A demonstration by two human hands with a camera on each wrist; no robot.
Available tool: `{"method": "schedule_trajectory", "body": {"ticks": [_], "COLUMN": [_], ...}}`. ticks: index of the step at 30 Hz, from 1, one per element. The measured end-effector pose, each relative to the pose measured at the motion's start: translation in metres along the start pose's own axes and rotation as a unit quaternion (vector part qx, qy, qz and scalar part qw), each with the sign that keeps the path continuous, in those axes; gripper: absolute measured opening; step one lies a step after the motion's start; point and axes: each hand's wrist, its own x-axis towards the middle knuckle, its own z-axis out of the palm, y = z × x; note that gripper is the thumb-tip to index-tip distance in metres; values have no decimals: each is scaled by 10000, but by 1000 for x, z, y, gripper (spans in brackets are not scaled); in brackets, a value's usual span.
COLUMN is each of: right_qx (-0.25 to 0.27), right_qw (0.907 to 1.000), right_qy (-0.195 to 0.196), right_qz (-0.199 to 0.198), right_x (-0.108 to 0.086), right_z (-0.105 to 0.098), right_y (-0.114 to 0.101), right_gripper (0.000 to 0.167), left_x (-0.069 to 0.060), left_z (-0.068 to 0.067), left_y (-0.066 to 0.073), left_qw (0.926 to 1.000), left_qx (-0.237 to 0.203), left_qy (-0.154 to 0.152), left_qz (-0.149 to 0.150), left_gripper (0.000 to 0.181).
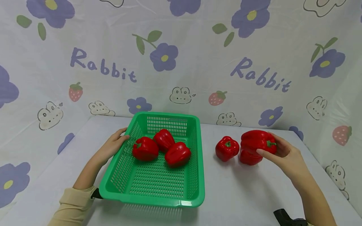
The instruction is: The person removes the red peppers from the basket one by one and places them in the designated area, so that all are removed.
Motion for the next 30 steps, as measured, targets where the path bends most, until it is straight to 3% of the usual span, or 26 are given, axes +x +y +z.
{"method": "schedule_trajectory", "body": {"ticks": [11, 18, 30], "right_qx": [-62, -187, -157], "right_qw": [9968, 9931, 9852], "right_qy": [405, 572, 344], "right_qz": [684, 1008, 1672], "right_x": [2, 1, 9], "right_z": [-25, -29, -21], "right_y": [36, 48, 72], "right_gripper": [93, 95, 98], "left_x": [-1, 0, 0], "left_z": [0, 0, -1], "left_y": [1, 1, 0], "left_qw": [10000, 9999, 10000], "left_qx": [-43, -64, -33], "left_qy": [-40, -79, -31], "left_qz": [5, -31, -29], "left_gripper": [58, 58, 58]}}
